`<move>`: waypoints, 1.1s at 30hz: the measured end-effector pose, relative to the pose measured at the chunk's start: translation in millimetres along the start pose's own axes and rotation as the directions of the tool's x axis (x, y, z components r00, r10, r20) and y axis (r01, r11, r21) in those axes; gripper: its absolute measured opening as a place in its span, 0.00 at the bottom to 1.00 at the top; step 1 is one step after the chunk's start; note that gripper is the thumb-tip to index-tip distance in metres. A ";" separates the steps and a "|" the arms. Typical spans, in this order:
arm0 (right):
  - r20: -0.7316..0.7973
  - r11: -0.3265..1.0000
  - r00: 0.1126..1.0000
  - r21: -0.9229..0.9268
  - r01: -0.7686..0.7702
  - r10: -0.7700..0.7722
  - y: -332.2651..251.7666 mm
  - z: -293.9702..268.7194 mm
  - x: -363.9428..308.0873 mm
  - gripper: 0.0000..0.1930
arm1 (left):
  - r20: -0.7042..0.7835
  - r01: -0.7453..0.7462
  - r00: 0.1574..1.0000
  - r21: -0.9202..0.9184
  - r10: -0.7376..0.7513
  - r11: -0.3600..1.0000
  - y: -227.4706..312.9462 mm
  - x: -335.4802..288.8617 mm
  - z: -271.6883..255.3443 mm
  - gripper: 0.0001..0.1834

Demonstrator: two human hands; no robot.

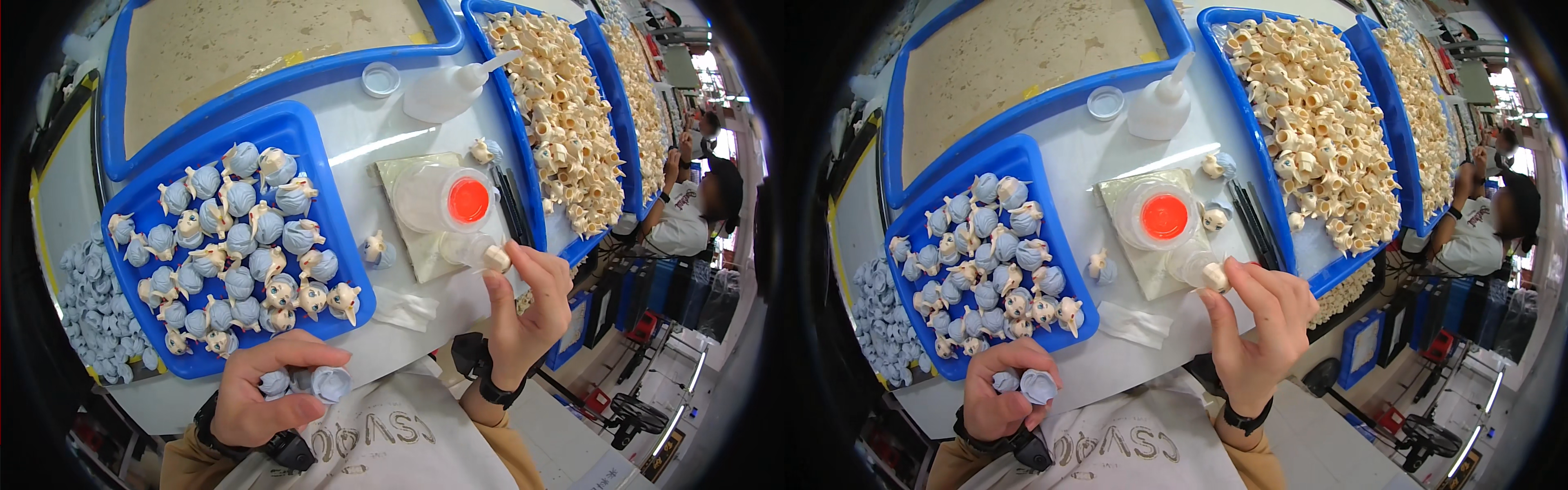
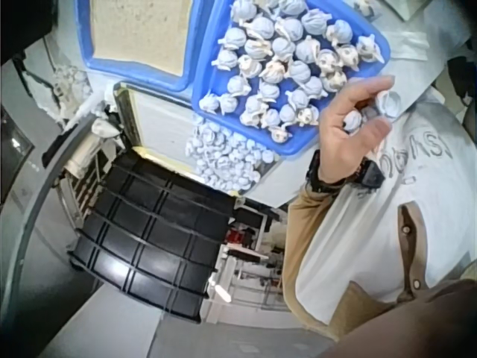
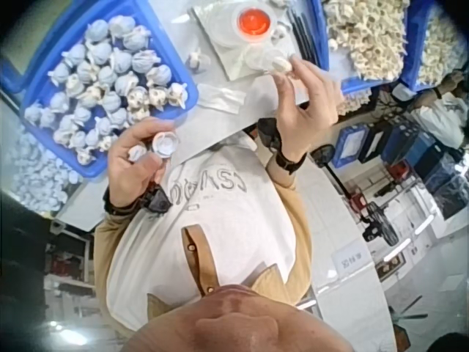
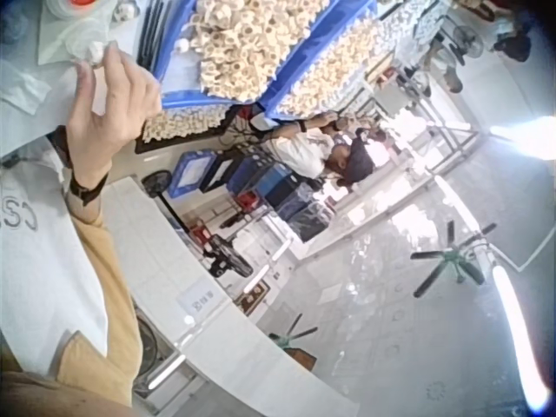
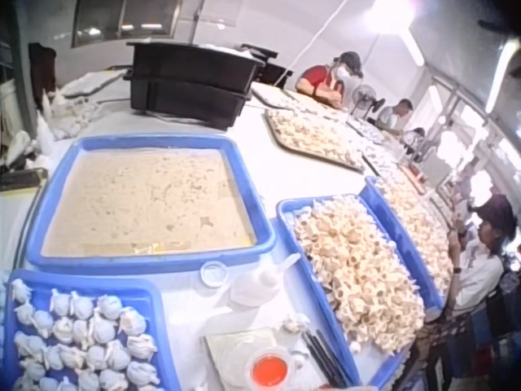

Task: The person assembles small figurines by picking up a light blue head and a beige body, applying glue from a squeeze bottle to the body, and attaching the head. The completed figures are placed into a blue tray. The process is repeated continuously throughout the clip.

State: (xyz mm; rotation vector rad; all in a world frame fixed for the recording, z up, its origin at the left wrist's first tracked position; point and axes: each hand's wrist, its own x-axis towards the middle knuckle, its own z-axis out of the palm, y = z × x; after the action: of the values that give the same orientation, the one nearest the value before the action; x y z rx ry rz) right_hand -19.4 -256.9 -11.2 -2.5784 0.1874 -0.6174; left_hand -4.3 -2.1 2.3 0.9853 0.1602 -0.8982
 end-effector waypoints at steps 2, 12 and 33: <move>-0.043 0.984 0.998 0.171 -0.042 0.050 -1.8 -1.5 -6.3 0.18 | 0.034 0.011 0.999 -0.026 -0.010 1.000 -0.9 2.8 -0.4 0.21; 0.202 0.699 0.945 0.714 0.037 -0.256 -52.7 2.7 -21.9 0.20 | 0.059 0.040 0.998 -0.054 -0.037 0.998 -2.3 3.2 -1.1 0.20; 0.224 0.877 0.873 0.326 0.353 -0.434 -69.1 1.7 -28.6 0.16 | 0.156 0.070 0.982 0.244 -0.110 0.967 7.8 2.2 -1.0 0.10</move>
State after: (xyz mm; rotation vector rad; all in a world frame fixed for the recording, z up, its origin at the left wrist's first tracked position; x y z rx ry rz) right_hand -42.5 -188.9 9.6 -2.4030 -0.5099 -0.3586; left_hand 3.0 -0.8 5.7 1.1243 -0.0485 -1.0984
